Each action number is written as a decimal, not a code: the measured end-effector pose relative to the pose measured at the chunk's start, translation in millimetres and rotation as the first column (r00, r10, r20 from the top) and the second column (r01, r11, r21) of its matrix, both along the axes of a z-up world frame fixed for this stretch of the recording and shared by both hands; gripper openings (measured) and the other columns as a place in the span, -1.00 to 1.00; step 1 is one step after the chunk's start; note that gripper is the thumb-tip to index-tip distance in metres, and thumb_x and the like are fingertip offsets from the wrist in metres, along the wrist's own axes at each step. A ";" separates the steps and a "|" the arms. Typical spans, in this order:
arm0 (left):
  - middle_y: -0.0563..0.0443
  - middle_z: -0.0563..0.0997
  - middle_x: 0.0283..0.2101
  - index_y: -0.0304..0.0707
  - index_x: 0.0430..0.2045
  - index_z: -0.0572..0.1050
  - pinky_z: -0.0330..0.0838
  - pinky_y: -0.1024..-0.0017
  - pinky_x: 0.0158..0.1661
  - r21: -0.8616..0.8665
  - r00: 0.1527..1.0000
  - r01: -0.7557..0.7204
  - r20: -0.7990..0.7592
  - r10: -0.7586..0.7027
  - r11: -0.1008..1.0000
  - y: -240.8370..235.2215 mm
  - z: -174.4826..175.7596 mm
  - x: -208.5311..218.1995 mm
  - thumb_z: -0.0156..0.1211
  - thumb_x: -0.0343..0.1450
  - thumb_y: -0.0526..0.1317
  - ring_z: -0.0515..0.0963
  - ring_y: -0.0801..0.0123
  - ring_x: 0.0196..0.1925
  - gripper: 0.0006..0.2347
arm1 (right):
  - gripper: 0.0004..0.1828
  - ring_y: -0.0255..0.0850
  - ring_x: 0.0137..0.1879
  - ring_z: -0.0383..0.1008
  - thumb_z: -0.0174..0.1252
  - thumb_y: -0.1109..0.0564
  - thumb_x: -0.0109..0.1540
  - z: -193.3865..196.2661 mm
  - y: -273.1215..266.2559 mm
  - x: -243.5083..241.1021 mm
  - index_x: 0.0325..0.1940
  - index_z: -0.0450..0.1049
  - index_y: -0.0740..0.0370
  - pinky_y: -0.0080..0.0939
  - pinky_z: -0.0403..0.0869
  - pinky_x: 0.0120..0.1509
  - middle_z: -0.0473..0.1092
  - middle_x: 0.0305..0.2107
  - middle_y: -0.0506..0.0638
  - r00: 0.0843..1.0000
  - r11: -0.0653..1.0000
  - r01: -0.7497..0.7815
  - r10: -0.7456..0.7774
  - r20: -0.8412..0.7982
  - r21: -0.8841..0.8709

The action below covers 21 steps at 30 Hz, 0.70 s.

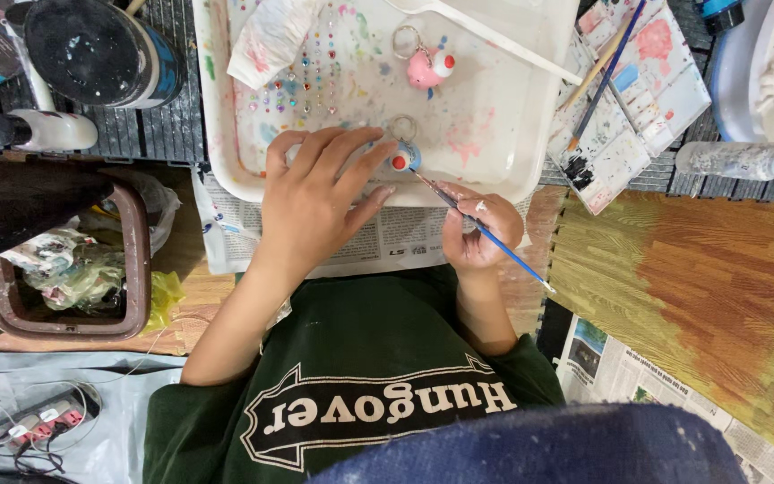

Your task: The person paints small figurines using a fine brush and multiple paint colors. They dip the brush into paint, apply it to the figurines, and occasionally wipe the brush on a paper towel. The figurines are placed on a white tray during the process.

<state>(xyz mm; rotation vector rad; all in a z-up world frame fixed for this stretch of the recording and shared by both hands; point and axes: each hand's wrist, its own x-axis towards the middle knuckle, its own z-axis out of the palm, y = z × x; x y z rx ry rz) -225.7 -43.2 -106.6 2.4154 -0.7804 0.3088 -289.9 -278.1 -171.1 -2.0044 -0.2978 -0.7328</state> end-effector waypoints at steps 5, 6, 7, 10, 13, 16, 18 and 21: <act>0.14 0.54 0.20 -0.06 0.19 0.49 0.15 0.17 0.23 0.006 1.000 -0.002 0.008 0.002 1.000 0.3 0.5 0.1 0.40 0.45 -0.08 0.51 0.28 0.18 -0.59 | -0.81 -0.03 -0.21 0.66 0.19 0.33 0.28 -0.8 0.0 0.0 -0.12 0.30 0.28 -0.21 0.56 -0.10 0.56 -0.32 0.27 1.000 1.000 0.008 -0.008 0.006 -0.005; 0.14 0.54 0.20 -0.06 0.19 0.49 0.15 0.17 0.23 0.004 1.000 -0.002 0.008 0.002 1.000 0.3 0.6 0.1 0.40 0.45 -0.08 0.51 0.28 0.18 -0.59 | -0.81 -0.04 -0.22 0.65 0.19 0.33 0.28 -0.8 0.0 0.2 -0.12 0.30 0.29 -0.22 0.55 -0.11 0.56 -0.32 0.27 1.000 1.000 0.013 -0.013 0.010 -0.012; 0.14 0.54 0.20 -0.06 0.19 0.49 0.15 0.17 0.23 0.003 1.000 -0.002 0.008 0.002 1.000 0.4 0.7 -0.1 0.40 0.45 -0.08 0.51 0.28 0.18 -0.59 | -0.81 -0.04 -0.22 0.65 0.19 0.33 0.28 -0.8 0.0 0.2 -0.11 0.30 0.29 -0.22 0.55 -0.11 0.56 -0.32 0.27 1.000 1.000 0.017 -0.017 0.014 -0.019; 0.14 0.55 0.20 -0.05 0.19 0.50 0.16 0.17 0.22 0.006 1.000 -0.007 -0.001 0.007 1.000 -0.5 0.7 -0.5 0.40 0.43 -0.08 0.51 0.28 0.18 -0.58 | -0.81 -0.03 -0.22 0.66 0.18 0.33 0.28 -0.4 0.3 0.2 -0.11 0.30 0.29 -0.22 0.55 -0.12 0.56 -0.32 0.27 1.000 1.000 0.010 -0.009 0.015 -0.017; 0.15 0.55 0.19 -0.05 0.19 0.49 0.16 0.17 0.22 0.001 1.000 -0.006 -0.005 0.006 1.000 -0.9 0.8 -0.5 0.40 0.44 -0.08 0.51 0.28 0.18 -0.58 | -0.81 -0.02 -0.20 0.66 0.18 0.33 0.30 0.3 0.2 0.1 -0.10 0.29 0.29 -0.21 0.56 -0.10 0.56 -0.31 0.27 1.000 1.000 0.002 -0.002 0.015 -0.014; 0.14 0.55 0.19 -0.06 0.19 0.49 0.16 0.17 0.22 0.004 1.000 -0.007 0.008 0.007 1.000 -1.0 0.8 0.1 0.40 0.44 -0.08 0.51 0.28 0.18 -0.58 | -0.81 -0.01 -0.20 0.67 0.18 0.33 0.30 0.1 0.0 0.2 -0.10 0.29 0.29 -0.21 0.55 -0.11 0.56 -0.31 0.28 1.000 1.000 0.000 0.000 0.011 -0.015; 0.15 0.55 0.19 -0.05 0.18 0.50 0.16 0.16 0.21 0.011 1.000 -0.005 -0.003 0.005 1.000 -0.7 0.8 0.4 0.39 0.43 -0.08 0.51 0.28 0.17 -0.58 | -0.81 0.00 -0.20 0.67 0.18 0.33 0.30 -0.9 -0.6 0.1 -0.10 0.29 0.30 -0.20 0.56 -0.10 0.56 -0.32 0.27 1.000 1.000 -0.004 0.004 0.014 -0.009; 0.15 0.55 0.18 -0.06 0.17 0.50 0.17 0.16 0.21 0.013 1.000 -0.004 -0.009 0.004 1.000 -1.1 0.9 0.1 0.39 0.43 -0.07 0.51 0.29 0.17 -0.58 | -0.81 0.03 -0.18 0.67 0.17 0.33 0.30 -3.1 -1.7 0.0 -0.08 0.29 0.31 -0.16 0.59 -0.06 0.54 -0.32 0.27 1.000 1.000 -0.010 0.009 0.021 0.008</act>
